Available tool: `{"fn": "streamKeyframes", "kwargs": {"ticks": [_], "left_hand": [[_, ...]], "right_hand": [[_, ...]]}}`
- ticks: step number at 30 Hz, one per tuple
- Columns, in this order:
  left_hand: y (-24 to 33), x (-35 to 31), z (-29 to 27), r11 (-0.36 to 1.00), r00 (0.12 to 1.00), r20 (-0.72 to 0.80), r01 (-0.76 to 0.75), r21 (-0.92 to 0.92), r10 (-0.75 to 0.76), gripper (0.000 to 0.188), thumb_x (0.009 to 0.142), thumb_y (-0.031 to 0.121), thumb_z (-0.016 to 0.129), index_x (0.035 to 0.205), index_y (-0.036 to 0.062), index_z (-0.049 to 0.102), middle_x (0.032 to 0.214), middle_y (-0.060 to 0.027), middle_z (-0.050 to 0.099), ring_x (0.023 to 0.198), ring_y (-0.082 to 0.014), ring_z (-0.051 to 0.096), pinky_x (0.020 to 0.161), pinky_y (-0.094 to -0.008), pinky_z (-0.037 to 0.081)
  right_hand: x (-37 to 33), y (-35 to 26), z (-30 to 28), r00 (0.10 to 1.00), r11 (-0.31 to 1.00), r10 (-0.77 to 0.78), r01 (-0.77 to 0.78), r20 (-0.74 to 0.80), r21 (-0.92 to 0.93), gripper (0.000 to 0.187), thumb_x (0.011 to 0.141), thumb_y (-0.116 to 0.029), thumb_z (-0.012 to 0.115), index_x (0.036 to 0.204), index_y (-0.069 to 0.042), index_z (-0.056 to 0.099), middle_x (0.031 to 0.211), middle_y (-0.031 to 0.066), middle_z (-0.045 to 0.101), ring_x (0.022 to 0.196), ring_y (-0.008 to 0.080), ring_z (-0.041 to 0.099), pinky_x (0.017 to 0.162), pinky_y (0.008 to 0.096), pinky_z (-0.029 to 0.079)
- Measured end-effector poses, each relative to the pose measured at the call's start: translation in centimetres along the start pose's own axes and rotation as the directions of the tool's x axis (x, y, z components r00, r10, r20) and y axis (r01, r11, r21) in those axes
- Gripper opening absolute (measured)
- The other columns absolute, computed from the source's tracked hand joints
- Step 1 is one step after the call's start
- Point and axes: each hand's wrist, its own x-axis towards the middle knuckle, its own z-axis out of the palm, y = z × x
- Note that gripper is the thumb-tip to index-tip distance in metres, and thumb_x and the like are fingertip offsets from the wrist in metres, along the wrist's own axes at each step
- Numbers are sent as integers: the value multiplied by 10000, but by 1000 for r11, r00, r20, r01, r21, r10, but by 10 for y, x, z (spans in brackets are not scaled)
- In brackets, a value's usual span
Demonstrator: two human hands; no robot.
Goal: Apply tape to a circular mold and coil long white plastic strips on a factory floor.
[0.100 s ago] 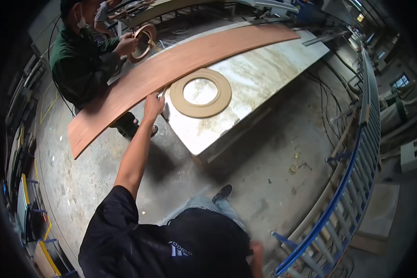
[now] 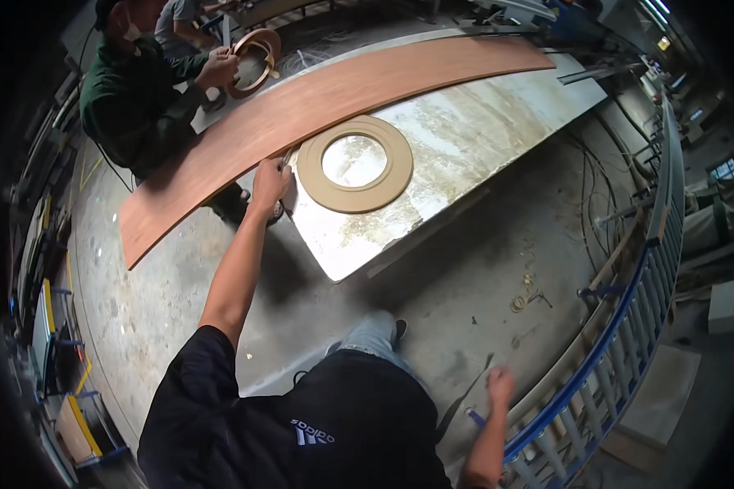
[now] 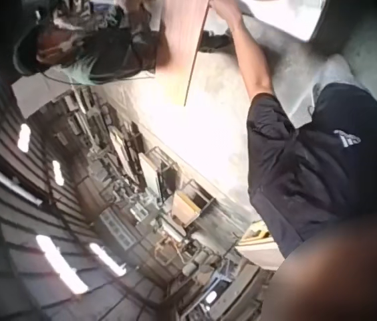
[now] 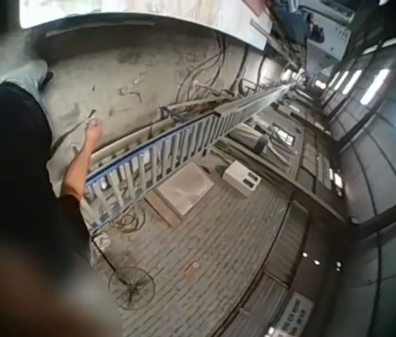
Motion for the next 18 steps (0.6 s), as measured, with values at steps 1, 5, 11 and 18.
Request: {"fn": "streamKeyframes", "kwargs": {"ticks": [1,5,11,18], "left_hand": [[21,2,5,1000,999,32,-17,-20,17,211,928,133,631,973,-22,767,949,-320,692,988,-513,669,892,-543,552],[32,-5,9,997,998,28,61,53,-63,211,910,84,667,1059,10,797,963,-304,717,976,-483,699,837,-525,559],[66,-38,17,942,948,-37,318,112,-315,334,923,106,642,1224,66,782,1094,-293,732,1022,-476,709,939,-524,561],[144,-12,37,732,803,-62,570,372,-593,765,864,595,748,1131,-122,733,1183,-341,701,1050,-496,724,942,-530,590]], "right_hand": [[59,-38,-39,984,980,-155,141,-87,-141,366,1033,-327,582,950,8,705,765,159,723,658,233,718,632,418,564],[228,-279,-160,891,927,-340,371,-300,54,283,1086,-269,612,1180,-26,723,822,75,729,661,149,674,613,334,528],[330,-480,-130,912,314,-335,346,-238,884,233,1124,-253,551,1236,-73,647,840,19,667,638,79,564,544,222,426],[366,-558,-31,758,486,-652,419,-1,767,207,1097,-185,599,1203,-23,671,825,65,728,631,81,607,569,236,479]]}}
